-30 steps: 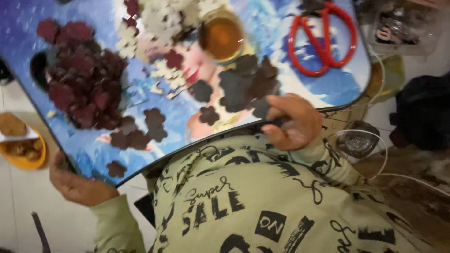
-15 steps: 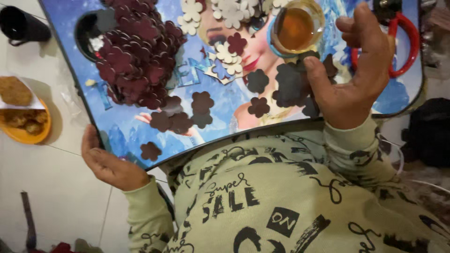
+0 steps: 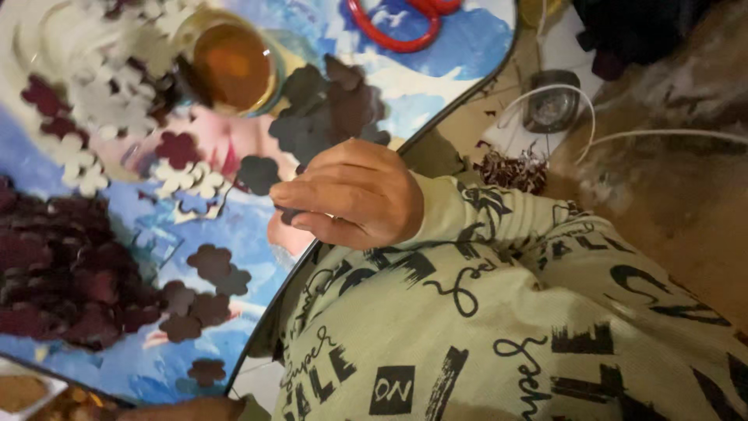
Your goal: The person sits on the floor with a lap desk covered in dark flower-shaped cutouts. They pick up cutout pieces, press them together into layered flower shapes, and place the assembled flowers back on the desk, repeating this with one piece at a time.
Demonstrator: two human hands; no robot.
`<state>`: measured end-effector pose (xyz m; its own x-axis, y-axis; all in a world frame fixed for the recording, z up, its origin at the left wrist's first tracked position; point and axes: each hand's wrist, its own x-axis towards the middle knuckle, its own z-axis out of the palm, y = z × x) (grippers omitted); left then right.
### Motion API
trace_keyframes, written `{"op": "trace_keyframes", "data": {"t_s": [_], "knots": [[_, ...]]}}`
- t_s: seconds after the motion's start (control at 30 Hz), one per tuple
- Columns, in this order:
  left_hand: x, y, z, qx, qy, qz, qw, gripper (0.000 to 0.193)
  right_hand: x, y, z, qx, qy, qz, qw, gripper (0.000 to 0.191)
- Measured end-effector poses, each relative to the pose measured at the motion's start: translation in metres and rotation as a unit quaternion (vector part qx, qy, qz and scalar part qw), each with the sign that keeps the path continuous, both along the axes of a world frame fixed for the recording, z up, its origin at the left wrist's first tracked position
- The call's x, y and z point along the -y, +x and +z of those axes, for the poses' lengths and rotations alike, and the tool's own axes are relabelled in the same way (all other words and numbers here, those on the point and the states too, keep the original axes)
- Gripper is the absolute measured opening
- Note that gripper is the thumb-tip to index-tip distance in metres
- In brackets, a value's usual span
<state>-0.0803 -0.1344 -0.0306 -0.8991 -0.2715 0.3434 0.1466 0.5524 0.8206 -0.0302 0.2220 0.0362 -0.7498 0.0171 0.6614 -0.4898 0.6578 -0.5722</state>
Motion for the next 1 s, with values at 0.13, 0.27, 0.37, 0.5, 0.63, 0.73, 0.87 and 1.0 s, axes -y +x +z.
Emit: {"op": "trace_keyframes", "data": {"t_s": [0.13,0.27,0.37,0.5,0.63,0.73,0.87,1.0], "knots": [[-0.001,-0.012,-0.001,0.001,-0.015,-0.004,1.0,0.06,0.003,-0.005,-0.008,0.03,-0.018,-0.026,0.999,0.044],[0.029,-0.001,0.026,-0.004,-0.009,0.014,1.0,0.06,0.004,-0.031,0.013,0.056,-0.025,-0.028,0.998,0.041],[0.041,0.0,0.032,-0.014,-0.005,0.023,1.0,0.06,-0.018,-0.048,0.038,0.179,0.026,0.003,0.984,0.041],[0.036,0.004,0.035,-0.025,-0.016,0.026,0.999,0.06,-0.036,-0.064,0.042,0.024,0.101,-0.045,0.994,0.038],[0.014,0.02,0.056,-0.005,-0.13,0.059,0.99,0.059,-0.031,-0.046,0.043,0.09,0.128,-0.066,0.985,0.039],[-0.006,0.028,0.083,-0.005,-0.274,0.073,0.959,0.06,-0.029,-0.045,0.04,0.086,0.18,-0.072,0.977,0.043],[-0.026,0.008,0.114,-0.032,-0.294,-0.056,0.954,0.038,-0.039,-0.058,0.041,0.076,0.189,-0.049,0.978,0.043],[-0.057,-0.01,0.125,-0.042,-0.303,-0.148,0.94,0.027,-0.046,-0.066,0.043,0.078,0.214,-0.018,0.974,0.046]]}}
